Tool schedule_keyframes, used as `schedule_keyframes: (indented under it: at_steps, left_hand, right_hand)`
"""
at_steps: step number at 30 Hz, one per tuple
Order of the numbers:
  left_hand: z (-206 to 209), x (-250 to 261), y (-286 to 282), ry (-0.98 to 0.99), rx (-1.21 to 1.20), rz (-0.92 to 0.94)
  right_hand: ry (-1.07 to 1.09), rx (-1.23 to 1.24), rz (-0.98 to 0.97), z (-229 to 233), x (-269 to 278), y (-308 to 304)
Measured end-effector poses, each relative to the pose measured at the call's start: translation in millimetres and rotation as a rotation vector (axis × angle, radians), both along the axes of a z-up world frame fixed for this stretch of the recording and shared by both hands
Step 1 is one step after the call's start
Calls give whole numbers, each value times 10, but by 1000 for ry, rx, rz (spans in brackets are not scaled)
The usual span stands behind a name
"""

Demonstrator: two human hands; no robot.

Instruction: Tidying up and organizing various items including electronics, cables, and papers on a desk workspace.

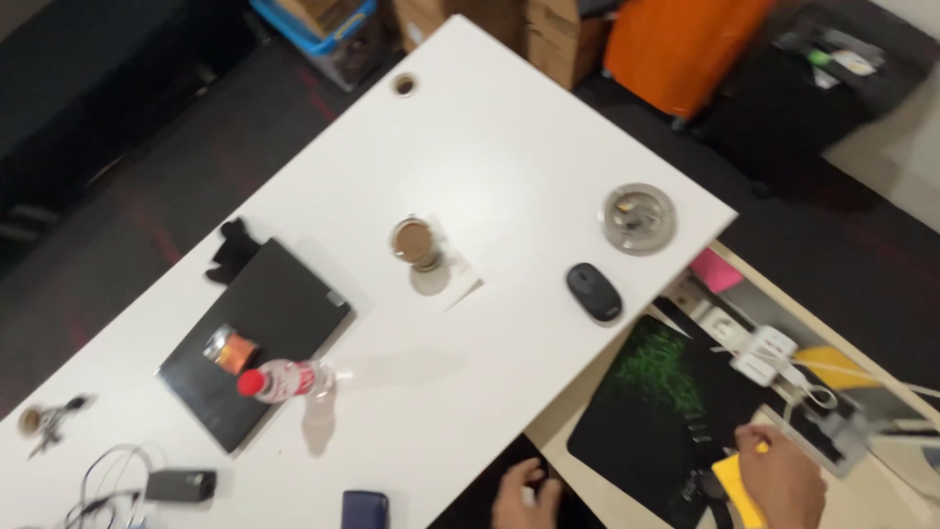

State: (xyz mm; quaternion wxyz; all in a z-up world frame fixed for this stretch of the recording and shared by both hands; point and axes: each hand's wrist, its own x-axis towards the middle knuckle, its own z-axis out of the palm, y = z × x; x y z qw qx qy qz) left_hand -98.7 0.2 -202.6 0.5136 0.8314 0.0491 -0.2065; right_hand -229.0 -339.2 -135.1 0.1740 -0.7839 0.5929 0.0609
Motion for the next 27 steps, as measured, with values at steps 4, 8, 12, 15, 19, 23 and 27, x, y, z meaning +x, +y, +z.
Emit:
schedule_keyframes:
  at_steps: [4,8,12,15,19,23,27]
  left_hand:
    - [752,33,-803,2,436,-420]
    - [1382,292,-1412,231,651,-503]
    - [542,183,-1289,88,709,-473]
    - [790,319,-1186,-78,419,-484]
    - [1265,406,-1154,74,263,-619]
    - [1809,470,-1149,-47,52,-788]
    - [2417,677,-1067,-33,60,-760]
  right_hand:
    - [154,194,-150,-382,-499,226]
    - [146,189,-244,-526,-443,433]
    - [111,231,-309,-277,-225,420]
    - [73,232,-298,109,-36,503]
    - [36,74,34,131,-89,744]
    - [-14,31,1,42,-281,775]
    - [13,-1,-61,175,-256,753]
